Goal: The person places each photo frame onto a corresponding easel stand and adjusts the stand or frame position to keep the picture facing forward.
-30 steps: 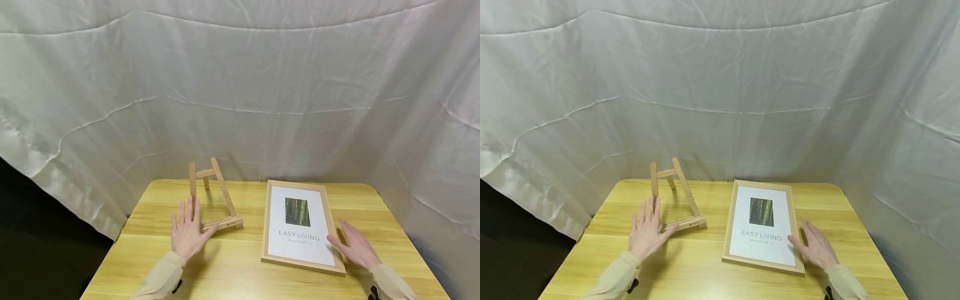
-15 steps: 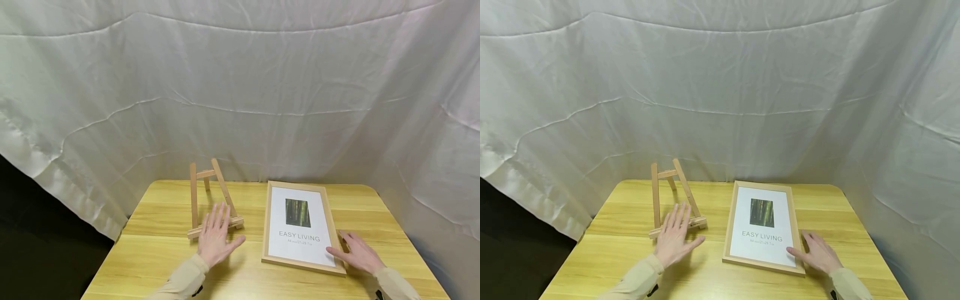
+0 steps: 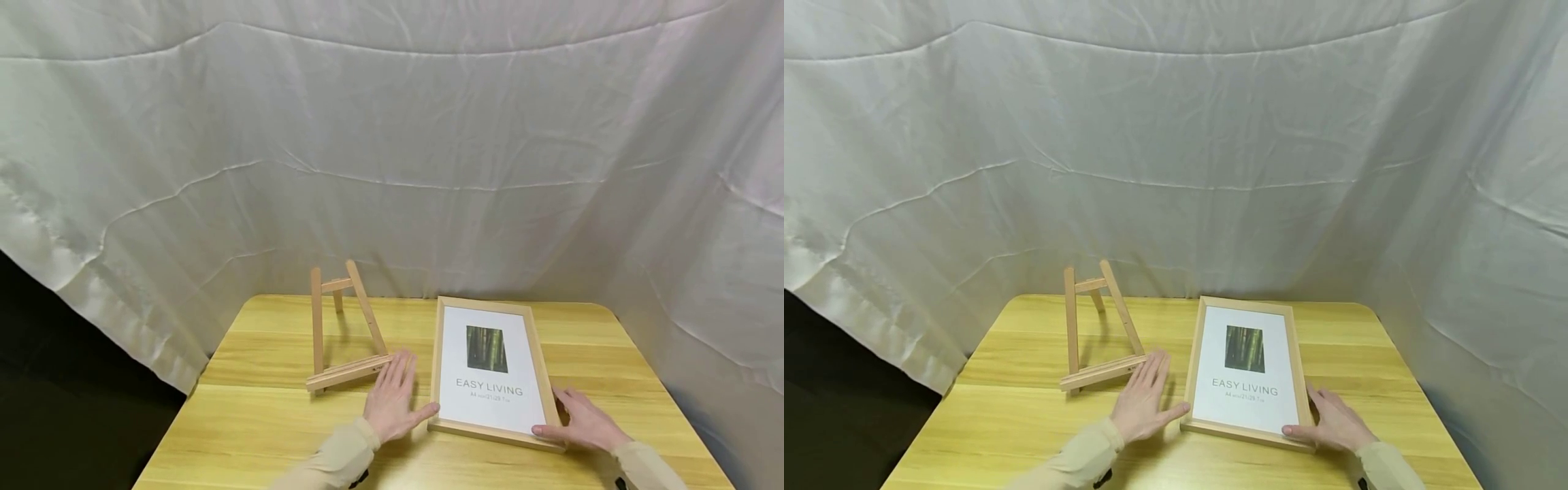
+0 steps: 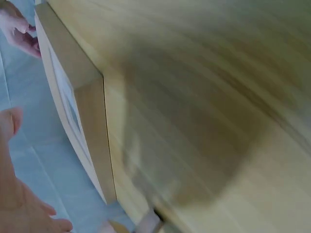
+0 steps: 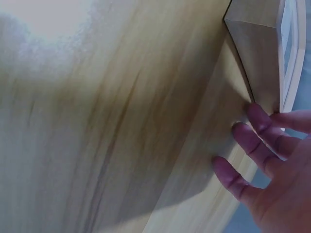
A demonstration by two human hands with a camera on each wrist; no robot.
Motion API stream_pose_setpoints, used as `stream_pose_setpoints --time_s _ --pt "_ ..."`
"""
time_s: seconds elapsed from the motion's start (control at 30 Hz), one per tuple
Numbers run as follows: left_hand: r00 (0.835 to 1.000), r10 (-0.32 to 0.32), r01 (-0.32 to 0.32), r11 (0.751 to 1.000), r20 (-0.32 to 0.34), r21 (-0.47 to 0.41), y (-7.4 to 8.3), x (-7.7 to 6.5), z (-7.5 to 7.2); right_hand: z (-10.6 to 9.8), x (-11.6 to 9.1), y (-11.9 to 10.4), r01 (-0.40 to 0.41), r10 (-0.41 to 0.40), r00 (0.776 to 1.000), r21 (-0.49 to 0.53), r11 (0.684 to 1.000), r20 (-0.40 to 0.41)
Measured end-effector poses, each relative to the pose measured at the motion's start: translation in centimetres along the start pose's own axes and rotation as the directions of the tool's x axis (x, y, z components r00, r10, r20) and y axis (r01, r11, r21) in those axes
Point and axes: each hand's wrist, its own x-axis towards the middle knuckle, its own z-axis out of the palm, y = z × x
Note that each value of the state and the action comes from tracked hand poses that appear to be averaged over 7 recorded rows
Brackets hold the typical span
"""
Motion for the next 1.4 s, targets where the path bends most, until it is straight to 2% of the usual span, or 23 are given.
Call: stream_pose_setpoints --time_s 0.1,0.3,0.5,0.87,1.03,1.17,1.4 --pt "0.999 -0.002 0.003 1.000 0.046 -0.028 0.6 0.2 0.6 0.1 -0.2 0.0 0.037 -0.037 0.999 0.007 0.999 0.001" --pt "0.995 -0.040 0.046 0.997 0.092 -0.063 1.6 0.6 1.7 0.6 -0.1 0.2 0.131 -0.130 0.991 0.006 0.991 -0.031" --pt "0.991 -0.053 0.061 0.997 0.125 -0.054 1.6 1.3 2.6 0.5 0.0 0.3 0.128 -0.128 0.992 0.048 0.991 0.000" --pt "0.980 -0.050 0.086 0.980 0.194 -0.182 1.5 1.7 3.4 0.6 0.0 0.5 0.131 -0.132 0.991 0.056 0.990 0.003" --pt "0.980 -0.043 0.090 0.967 0.196 -0.238 1.5 1.9 3.7 0.9 0.0 0.7 0.131 -0.131 0.991 0.065 0.989 -0.007" --pt "0.985 -0.048 0.097 0.949 0.165 -0.301 1.5 2.1 3.9 1.0 -0.1 0.8 0.115 -0.115 0.993 0.076 0.990 -0.002" --pt "0.989 -0.055 0.099 0.933 0.135 -0.347 1.6 2.2 4.1 1.0 -0.4 0.4 0.071 -0.072 0.997 0.101 0.992 0.002"
